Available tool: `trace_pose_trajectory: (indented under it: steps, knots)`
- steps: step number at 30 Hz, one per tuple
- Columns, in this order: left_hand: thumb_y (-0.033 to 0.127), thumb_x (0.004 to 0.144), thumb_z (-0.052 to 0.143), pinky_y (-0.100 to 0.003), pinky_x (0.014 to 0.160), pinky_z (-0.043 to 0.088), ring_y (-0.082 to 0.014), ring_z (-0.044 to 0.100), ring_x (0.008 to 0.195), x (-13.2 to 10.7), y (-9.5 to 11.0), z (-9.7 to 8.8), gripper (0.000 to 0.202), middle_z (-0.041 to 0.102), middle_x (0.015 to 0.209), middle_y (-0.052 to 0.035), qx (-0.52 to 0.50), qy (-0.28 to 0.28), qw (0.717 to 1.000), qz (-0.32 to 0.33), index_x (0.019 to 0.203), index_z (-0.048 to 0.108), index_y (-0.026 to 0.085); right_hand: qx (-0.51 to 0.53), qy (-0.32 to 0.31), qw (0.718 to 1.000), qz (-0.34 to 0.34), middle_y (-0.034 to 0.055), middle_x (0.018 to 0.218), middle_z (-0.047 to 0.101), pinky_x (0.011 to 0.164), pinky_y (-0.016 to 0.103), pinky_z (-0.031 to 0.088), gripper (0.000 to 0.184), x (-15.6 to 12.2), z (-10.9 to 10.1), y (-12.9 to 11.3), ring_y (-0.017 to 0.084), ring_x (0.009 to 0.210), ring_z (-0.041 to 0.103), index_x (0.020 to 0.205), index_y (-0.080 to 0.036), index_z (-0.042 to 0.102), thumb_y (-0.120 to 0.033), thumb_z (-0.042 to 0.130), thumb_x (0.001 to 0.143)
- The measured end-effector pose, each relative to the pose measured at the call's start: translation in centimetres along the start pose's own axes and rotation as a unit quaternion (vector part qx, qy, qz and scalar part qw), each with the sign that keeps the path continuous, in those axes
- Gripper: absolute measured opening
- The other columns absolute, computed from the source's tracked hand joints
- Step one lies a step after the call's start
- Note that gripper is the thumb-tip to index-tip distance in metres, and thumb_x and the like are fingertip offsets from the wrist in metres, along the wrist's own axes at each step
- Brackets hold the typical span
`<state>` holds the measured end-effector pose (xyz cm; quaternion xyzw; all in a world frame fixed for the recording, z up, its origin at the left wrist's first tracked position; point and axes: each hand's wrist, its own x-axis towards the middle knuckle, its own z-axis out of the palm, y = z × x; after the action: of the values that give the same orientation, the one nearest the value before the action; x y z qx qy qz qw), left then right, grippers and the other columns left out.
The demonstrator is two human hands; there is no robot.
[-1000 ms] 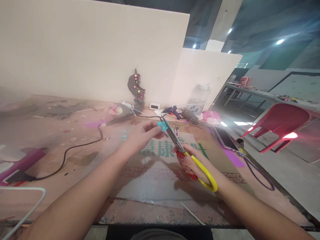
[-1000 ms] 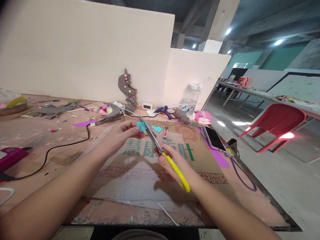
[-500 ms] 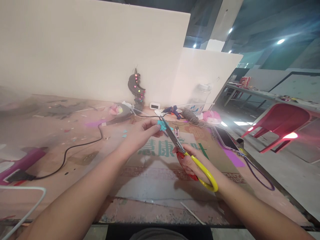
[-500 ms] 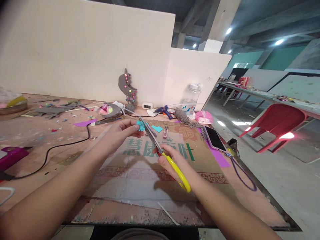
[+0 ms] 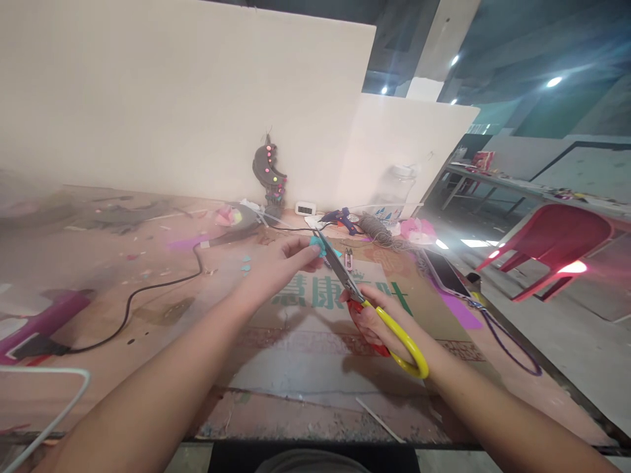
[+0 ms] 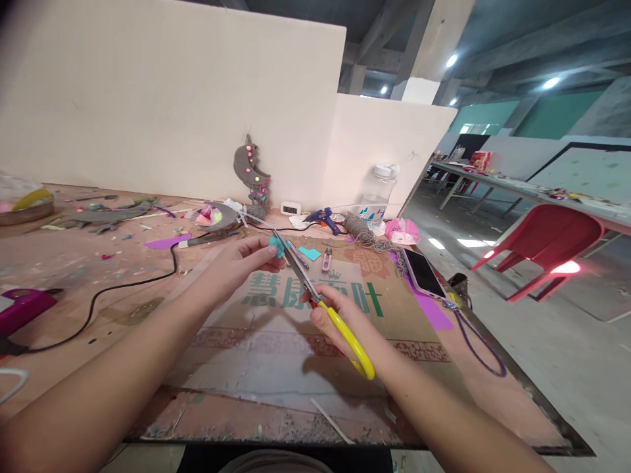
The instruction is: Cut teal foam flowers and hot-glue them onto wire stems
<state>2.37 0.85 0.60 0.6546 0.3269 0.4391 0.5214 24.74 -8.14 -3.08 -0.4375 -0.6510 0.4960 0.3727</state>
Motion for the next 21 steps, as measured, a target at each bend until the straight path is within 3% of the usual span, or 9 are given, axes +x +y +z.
trace_pose_trajectory:
  steps: [4, 11, 21]
  knots:
    - [0.048, 0.083, 0.071, -0.038, 0.089, 0.054, -0.0203, 0.070, 0.085, 0.24, -0.39, 0.10, 0.033, 0.076, 0.090, -0.0068, -0.022, -0.020, 0.999, -0.012, 0.091, 0.072, 0.016, 0.022, 0.018, 1.000, 0.008, -0.0080, 0.067, 0.031, 0.041, 0.019, 0.024, 0.066, -0.13, 0.27, -0.09, 0.006, 0.049, 0.023, 0.111, -0.019, 0.053, -0.077, 0.060, 0.079]
    - [0.044, 0.079, 0.075, -0.036, 0.085, 0.054, -0.0187, 0.069, 0.080, 0.40, -0.36, 0.40, 0.029, 0.074, 0.082, -0.0046, -0.091, 0.009, 0.996, -0.014, 0.085, 0.068, 0.016, 0.008, -0.003, 1.000, 0.002, -0.0083, 0.067, 0.030, 0.042, 0.020, 0.022, 0.064, -0.17, 0.11, -0.09, 0.006, 0.048, 0.024, 0.115, -0.020, 0.050, -0.076, 0.054, 0.084]
    - [0.044, 0.084, 0.068, -0.035, 0.083, 0.050, -0.0201, 0.070, 0.083, -0.32, 0.30, 0.79, 0.027, 0.073, 0.083, -0.0035, 0.016, -0.024, 1.000, 0.006, 0.078, 0.061, 0.018, -0.076, -0.015, 0.995, -0.057, -0.0011, 0.082, 0.039, 0.051, 0.023, 0.032, 0.074, -0.48, 0.22, -0.65, 0.010, 0.060, 0.031, 0.121, -0.020, 0.047, -0.083, 0.039, 0.084]
